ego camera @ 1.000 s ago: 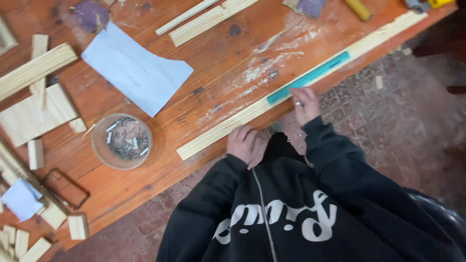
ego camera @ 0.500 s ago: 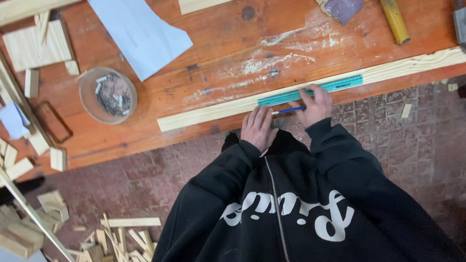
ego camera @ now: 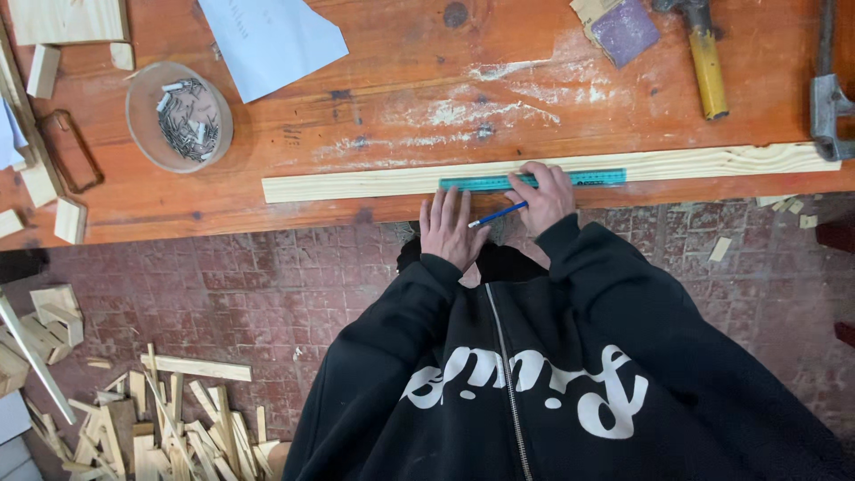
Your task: The person measures and marks a wooden plank on a workbench using a ruler and pencil. They repeatedly reposition the ruler and make marks along the length of the wood.
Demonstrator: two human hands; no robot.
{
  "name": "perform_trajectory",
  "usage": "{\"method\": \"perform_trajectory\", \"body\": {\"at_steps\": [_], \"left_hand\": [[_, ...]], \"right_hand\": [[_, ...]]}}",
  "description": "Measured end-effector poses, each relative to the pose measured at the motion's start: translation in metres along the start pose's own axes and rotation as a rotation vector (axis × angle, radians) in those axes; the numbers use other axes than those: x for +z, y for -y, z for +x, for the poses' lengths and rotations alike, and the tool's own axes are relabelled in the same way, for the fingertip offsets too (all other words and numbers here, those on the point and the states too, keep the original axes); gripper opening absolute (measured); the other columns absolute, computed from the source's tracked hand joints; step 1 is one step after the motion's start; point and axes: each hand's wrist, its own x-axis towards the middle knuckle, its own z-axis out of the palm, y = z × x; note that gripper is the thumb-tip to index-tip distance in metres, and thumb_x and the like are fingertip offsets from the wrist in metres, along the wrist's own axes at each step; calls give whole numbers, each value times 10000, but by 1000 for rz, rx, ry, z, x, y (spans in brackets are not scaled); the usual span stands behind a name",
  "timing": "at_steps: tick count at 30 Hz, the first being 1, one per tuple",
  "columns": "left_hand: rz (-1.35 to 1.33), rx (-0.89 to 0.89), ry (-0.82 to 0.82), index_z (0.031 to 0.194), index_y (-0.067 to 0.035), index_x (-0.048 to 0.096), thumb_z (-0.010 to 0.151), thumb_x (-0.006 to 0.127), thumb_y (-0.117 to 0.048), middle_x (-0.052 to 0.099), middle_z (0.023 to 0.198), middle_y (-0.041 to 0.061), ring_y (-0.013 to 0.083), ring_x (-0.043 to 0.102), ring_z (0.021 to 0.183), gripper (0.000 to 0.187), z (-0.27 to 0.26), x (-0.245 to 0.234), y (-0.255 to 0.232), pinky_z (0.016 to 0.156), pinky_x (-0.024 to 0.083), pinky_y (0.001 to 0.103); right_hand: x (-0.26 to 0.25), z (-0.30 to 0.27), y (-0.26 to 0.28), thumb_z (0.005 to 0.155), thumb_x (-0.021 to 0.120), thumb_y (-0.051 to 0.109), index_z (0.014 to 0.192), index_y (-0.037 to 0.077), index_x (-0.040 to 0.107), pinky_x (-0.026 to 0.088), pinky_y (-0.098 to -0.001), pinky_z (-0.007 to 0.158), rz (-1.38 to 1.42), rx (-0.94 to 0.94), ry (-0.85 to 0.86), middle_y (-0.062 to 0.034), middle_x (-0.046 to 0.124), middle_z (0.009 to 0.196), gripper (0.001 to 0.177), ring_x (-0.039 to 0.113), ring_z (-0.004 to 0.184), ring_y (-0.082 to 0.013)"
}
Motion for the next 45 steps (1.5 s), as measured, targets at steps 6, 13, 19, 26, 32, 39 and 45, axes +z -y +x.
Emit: {"method": "perform_trajectory", "body": {"at_steps": [6, 13, 19, 26, 32, 39, 45], "left_hand": [[57, 2, -28, 1388, -126, 632, 895, 614, -617, 571, 1462, 150, 416, 493, 1418, 697, 4, 2, -4, 1163, 384, 550], [26, 31, -31, 1398, -137, 624, 898, 614, -589, 574, 1453, 146, 470, 472, 1427, 675, 5, -2, 1, 1155, 390, 558], [46, 41, 12, 1450, -133, 588, 915, 601, -604, 534, 1509, 153, 478, 418, 1464, 713, 3, -5, 3, 1184, 342, 561], [52, 31, 33, 1472, -139, 569, 908, 596, -626, 508, 1533, 157, 497, 378, 1483, 746, 1, -4, 2, 1206, 296, 583], [43, 18, 59, 1483, -143, 556, 911, 592, -638, 500, 1540, 157, 499, 359, 1492, 757, -1, -1, 2, 1221, 258, 595], [54, 12, 57, 1497, -147, 540, 908, 597, -636, 487, 1553, 155, 506, 367, 1485, 767, 0, -1, 0, 1193, 306, 605], [56, 7, 84, 1484, -147, 553, 889, 640, -621, 495, 1539, 160, 509, 366, 1482, 766, 1, -2, -1, 1187, 312, 619]], "right_hand": [[0, 2, -1, 963, 746, 340, 1136, 156, 775, 472, -429, 773, 47, 2, 12, -31, 588, 1146, 255, 578, 940, -315], [4, 3, -8, 922, 782, 350, 1131, 170, 776, 471, -425, 808, 59, 6, 37, -18, 592, 1125, 276, 570, 949, -303], [2, 1, -10, 887, 815, 358, 1111, 195, 772, 484, -419, 839, 60, 26, 65, 4, 608, 1123, 280, 577, 965, -290], [3, 5, -14, 902, 813, 349, 1110, 197, 773, 492, -407, 828, 82, 1, 74, 4, 606, 1113, 260, 582, 946, -285], [-1, 7, -13, 885, 836, 344, 1099, 196, 777, 493, -409, 818, 74, -1, 84, 4, 611, 1099, 267, 581, 934, -285], [2, 5, -16, 895, 826, 330, 1126, 208, 777, 494, -415, 820, 98, 5, 95, 2, 615, 1115, 266, 578, 947, -290], [-1, 6, -16, 895, 831, 330, 1124, 208, 778, 490, -416, 828, 113, 26, 129, 8, 611, 1105, 264, 572, 950, -281]]}}
